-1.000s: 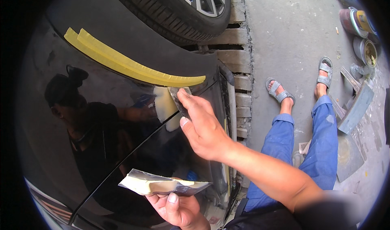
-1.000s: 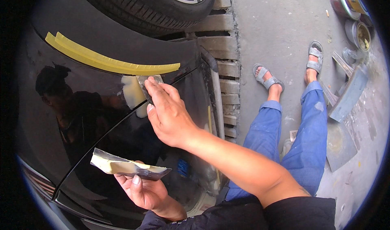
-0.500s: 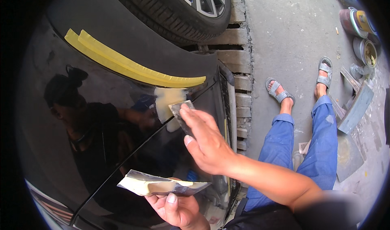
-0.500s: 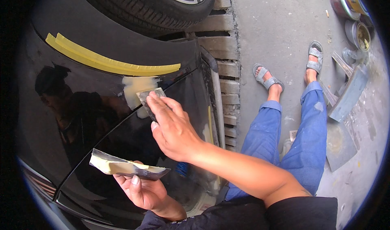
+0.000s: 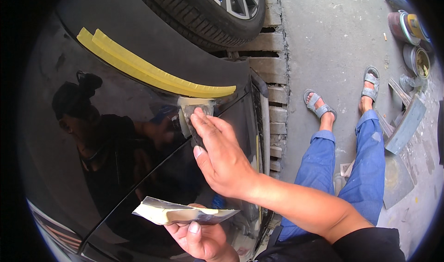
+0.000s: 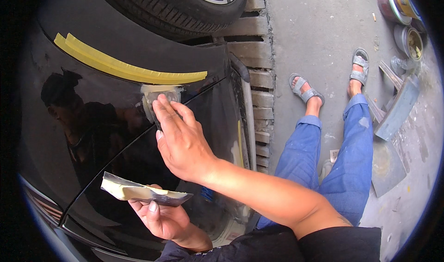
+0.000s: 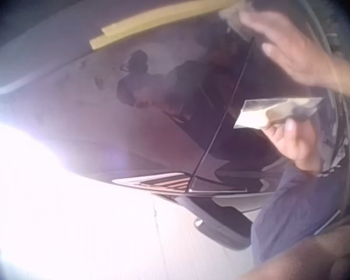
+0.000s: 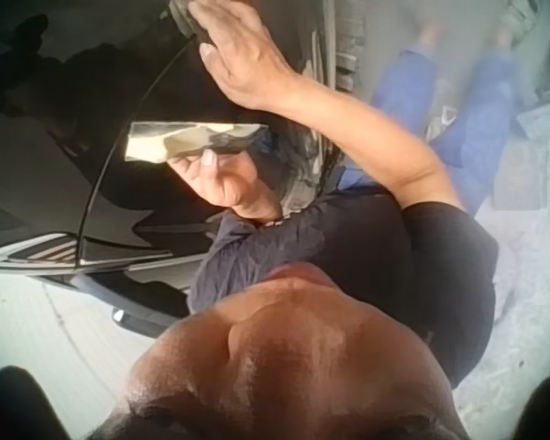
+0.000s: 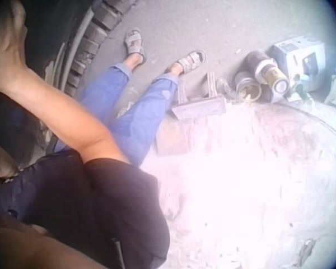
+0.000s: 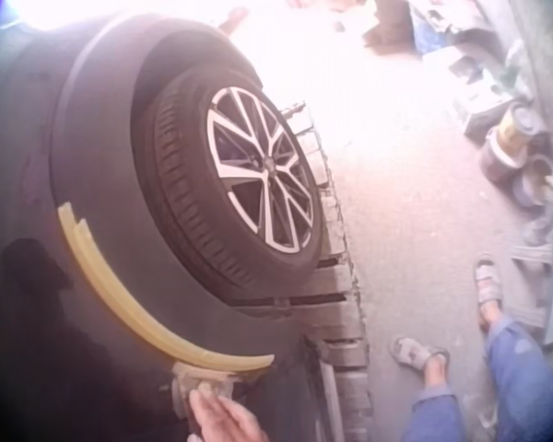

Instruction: The person applies a beige body filler to a black car's front bumper and side panel using two metal spreaders. They repeatedly transfer filler between the spreaders and smooth it over taped-off areas on the bumper and wheel arch.

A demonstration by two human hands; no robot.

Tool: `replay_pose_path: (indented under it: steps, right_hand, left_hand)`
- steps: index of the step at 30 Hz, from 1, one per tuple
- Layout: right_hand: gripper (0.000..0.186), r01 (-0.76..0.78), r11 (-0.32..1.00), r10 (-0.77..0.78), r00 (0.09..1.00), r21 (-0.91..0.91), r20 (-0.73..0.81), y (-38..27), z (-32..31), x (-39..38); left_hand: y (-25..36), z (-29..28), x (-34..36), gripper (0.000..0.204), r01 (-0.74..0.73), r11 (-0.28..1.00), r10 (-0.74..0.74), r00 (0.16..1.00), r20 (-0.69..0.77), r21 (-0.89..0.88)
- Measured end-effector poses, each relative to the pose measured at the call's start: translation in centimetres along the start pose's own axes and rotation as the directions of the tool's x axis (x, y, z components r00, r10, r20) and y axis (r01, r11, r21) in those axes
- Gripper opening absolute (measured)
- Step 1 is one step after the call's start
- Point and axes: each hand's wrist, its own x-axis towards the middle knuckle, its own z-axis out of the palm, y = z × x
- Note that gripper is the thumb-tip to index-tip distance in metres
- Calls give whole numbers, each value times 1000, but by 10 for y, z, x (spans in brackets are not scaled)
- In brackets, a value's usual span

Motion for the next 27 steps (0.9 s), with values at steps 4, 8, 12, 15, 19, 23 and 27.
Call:
replay_pose_path:
  steps: [4, 8, 12, 15, 19, 23, 27]
  right_hand:
    - [57, 8, 1000, -6, 997, -24, 75, -1, -2, -11]
    - [57, -1, 999, -10, 976, 53, 218, -6, -33, -28]
    - [59, -265, 748, -50, 892, 608, 450, -22, -98, -32]
    - [52, -129, 731, -276, 842, 670, 463, -17, -110, -45]
    - [56, 75, 989, -132, 843, 128, 522, 11, -125, -39]
    - [51, 60, 998, -57, 958, -2, 280, 4, -124, -30]
    - [49, 216, 970, -169, 929, -111, 330, -25, -112, -19]
  left_hand:
    - [0, -3, 5, 65, -1, 1000, 2, 1000, 13, -11]
    - [2, 2, 8, 64, 33, 999, -32, 999, 42, -30]
    - [3, 7, 12, 62, 140, 984, -135, 990, 48, -109]
    - [4, 20, 10, 71, 210, 966, -215, 977, -16, -154]
    - [2, 21, 17, 62, 131, 990, -131, 991, 20, -42]
    - [-1, 29, 17, 60, 32, 996, -33, 999, 10, 82]
    - [-5, 29, 12, 54, 10, 994, -14, 999, 35, 108]
